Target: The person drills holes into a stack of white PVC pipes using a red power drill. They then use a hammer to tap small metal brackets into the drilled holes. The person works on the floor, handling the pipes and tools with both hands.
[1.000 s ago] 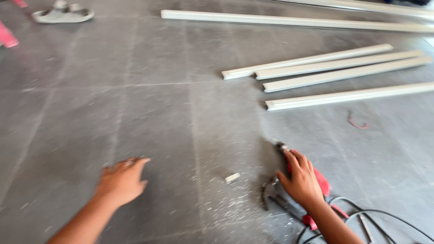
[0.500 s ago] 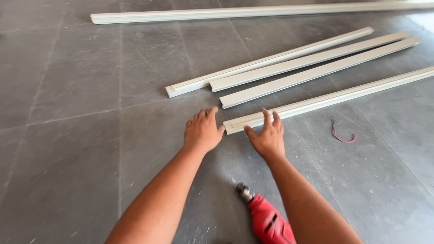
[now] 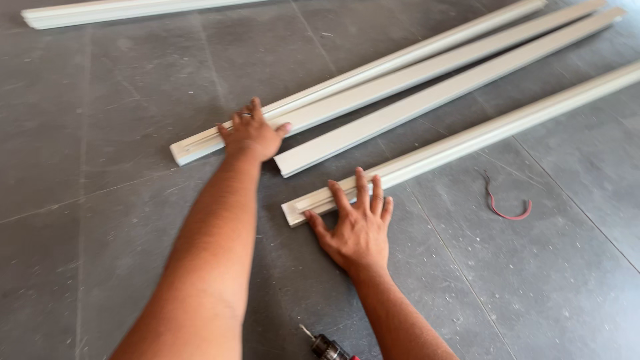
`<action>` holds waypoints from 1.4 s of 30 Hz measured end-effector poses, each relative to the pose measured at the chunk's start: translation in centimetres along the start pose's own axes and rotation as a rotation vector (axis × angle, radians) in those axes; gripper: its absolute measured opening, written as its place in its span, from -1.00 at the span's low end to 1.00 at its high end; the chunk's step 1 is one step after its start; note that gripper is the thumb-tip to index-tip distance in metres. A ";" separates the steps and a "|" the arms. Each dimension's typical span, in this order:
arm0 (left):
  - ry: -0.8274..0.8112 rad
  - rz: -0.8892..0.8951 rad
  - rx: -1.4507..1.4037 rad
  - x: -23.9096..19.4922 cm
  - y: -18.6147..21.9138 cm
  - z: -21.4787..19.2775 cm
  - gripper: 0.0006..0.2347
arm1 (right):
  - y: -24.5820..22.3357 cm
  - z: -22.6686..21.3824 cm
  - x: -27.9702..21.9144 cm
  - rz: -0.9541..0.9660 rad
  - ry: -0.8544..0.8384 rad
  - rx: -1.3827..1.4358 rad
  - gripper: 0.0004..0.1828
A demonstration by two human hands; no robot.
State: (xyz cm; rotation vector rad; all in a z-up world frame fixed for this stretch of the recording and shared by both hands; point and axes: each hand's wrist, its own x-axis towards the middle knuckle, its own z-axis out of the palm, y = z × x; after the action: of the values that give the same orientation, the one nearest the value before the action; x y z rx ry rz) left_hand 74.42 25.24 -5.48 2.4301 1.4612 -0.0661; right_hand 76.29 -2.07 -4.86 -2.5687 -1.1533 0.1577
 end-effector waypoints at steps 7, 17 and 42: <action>-0.053 0.099 -0.032 -2.3 -1.7 4.0 -0.33 | 0.1 0.3 -0.2 -0.022 0.041 0.037 -0.23; -0.084 0.119 -0.112 -14.5 -8.6 5.5 -0.35 | -1.1 0.0 -6.2 -0.054 -0.107 0.194 -0.13; -0.251 -0.146 0.106 -40.8 -25.2 -2.1 -0.05 | -15.6 5.3 -32.0 -0.422 -0.369 -0.155 -0.46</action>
State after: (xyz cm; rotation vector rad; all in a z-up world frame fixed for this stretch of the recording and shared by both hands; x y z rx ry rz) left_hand 32.64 1.92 -1.50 2.2894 1.5493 -0.4738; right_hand 42.68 -14.88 -5.63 -2.4144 -1.8796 0.4723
